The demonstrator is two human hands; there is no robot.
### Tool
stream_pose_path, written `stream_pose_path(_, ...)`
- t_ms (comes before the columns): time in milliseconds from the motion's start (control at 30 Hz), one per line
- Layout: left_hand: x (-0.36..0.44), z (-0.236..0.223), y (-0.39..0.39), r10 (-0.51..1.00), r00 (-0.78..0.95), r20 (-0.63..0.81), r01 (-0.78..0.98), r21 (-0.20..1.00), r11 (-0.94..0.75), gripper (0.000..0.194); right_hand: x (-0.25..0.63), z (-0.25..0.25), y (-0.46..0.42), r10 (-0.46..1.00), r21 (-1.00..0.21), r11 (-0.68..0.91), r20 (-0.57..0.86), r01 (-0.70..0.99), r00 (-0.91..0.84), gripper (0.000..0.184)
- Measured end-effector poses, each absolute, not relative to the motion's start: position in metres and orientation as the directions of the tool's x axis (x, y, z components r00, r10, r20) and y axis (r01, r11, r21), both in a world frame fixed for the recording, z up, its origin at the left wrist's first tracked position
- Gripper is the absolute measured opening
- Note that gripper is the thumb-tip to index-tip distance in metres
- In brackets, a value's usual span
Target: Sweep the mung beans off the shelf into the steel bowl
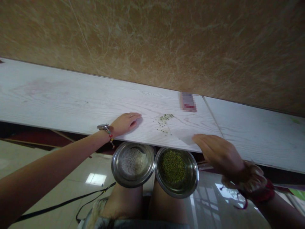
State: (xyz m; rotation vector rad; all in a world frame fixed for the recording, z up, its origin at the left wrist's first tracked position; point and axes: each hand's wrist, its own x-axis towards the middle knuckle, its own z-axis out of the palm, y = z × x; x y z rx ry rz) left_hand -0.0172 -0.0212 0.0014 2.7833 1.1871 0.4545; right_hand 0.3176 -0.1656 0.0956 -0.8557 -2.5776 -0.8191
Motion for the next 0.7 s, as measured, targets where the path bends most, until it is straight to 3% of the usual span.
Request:
stream_pose_path(267, -0.017, 0.002, -0.021, 0.712, 0.658, 0.246, 0.693, 0.172, -0.7, 0.037, 0.315, 0.096, -0.172, 0.428, 0.4, 0.708, 0.413, 0.582, -0.804, 0.027)
stream_pose_path(533, -0.018, 0.001, -0.021, 0.704, 0.665, 0.25, 0.695, 0.138, -0.706, 0.037, 0.294, 0.097, -0.161, 0.478, 0.442, 0.651, 0.393, 0.617, -0.786, 0.03)
stream_pose_path(700, -0.018, 0.0, -0.021, 0.693, 0.666, 0.276, 0.685, 0.143, -0.715, 0.035, 0.297, 0.102, -0.168, 0.41, 0.434, 0.706, 0.394, 0.56, -0.823, 0.029)
